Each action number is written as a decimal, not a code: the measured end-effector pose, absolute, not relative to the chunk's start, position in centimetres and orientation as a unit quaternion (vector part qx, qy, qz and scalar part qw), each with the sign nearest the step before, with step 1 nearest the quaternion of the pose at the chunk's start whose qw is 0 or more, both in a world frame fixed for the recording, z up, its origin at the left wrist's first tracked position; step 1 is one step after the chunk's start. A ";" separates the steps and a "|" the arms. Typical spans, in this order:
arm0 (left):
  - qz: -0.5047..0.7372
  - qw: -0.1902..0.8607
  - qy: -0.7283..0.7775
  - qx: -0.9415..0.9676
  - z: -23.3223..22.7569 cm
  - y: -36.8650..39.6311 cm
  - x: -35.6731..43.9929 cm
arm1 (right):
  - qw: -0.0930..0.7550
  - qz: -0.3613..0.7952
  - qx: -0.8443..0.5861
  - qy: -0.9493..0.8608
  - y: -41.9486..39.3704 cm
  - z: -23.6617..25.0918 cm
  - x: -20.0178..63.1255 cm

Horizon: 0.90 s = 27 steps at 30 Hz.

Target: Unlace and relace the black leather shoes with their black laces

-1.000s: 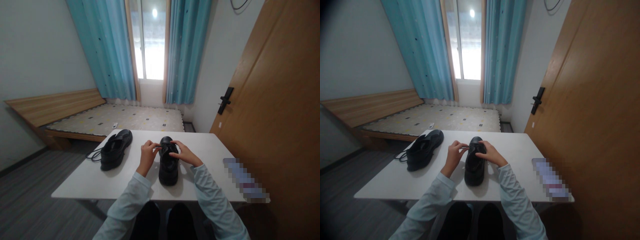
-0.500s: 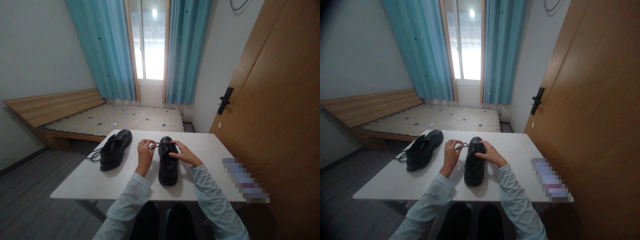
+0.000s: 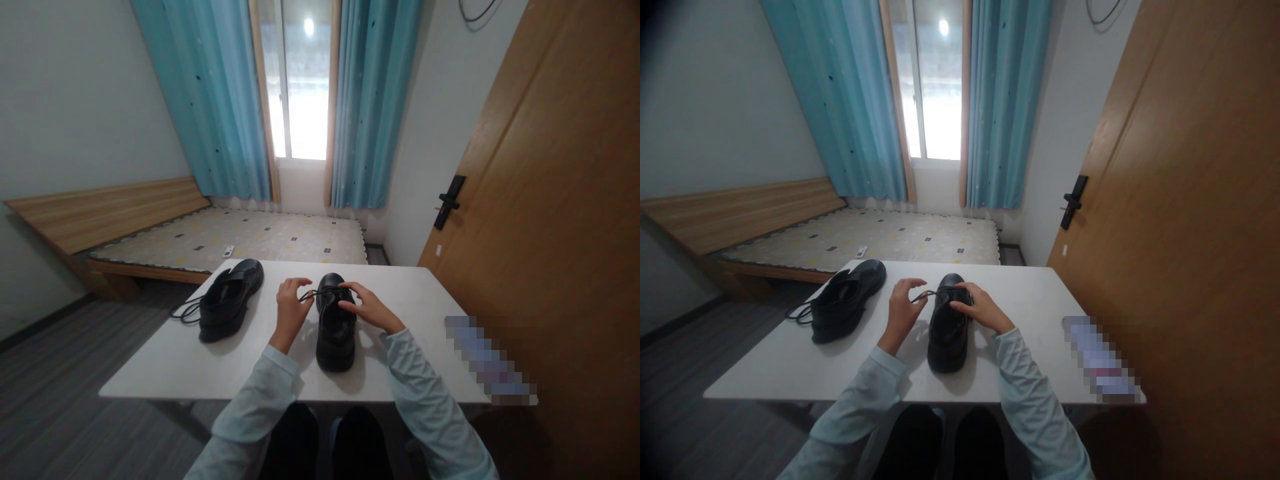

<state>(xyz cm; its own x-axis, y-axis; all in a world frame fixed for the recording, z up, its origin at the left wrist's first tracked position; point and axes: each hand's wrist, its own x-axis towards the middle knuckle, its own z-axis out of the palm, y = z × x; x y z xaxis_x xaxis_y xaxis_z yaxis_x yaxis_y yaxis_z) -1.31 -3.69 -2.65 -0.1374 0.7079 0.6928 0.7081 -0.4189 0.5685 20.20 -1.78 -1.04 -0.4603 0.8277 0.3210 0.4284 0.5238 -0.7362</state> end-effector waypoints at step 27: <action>-0.482 -0.258 -0.480 -0.686 -2.2 -4.3 -0.5 | 0.441 0.325 -0.405 -0.732 -0.9 -1.9 20.0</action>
<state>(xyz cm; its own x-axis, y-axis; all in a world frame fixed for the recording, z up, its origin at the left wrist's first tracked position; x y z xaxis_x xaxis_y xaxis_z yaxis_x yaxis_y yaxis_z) -0.48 -4.32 -2.16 0.0746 0.9077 0.4130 0.4109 -0.4054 0.8166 19.96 -0.90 -1.86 -0.2824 0.8799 0.3822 0.3064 0.4603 -0.8333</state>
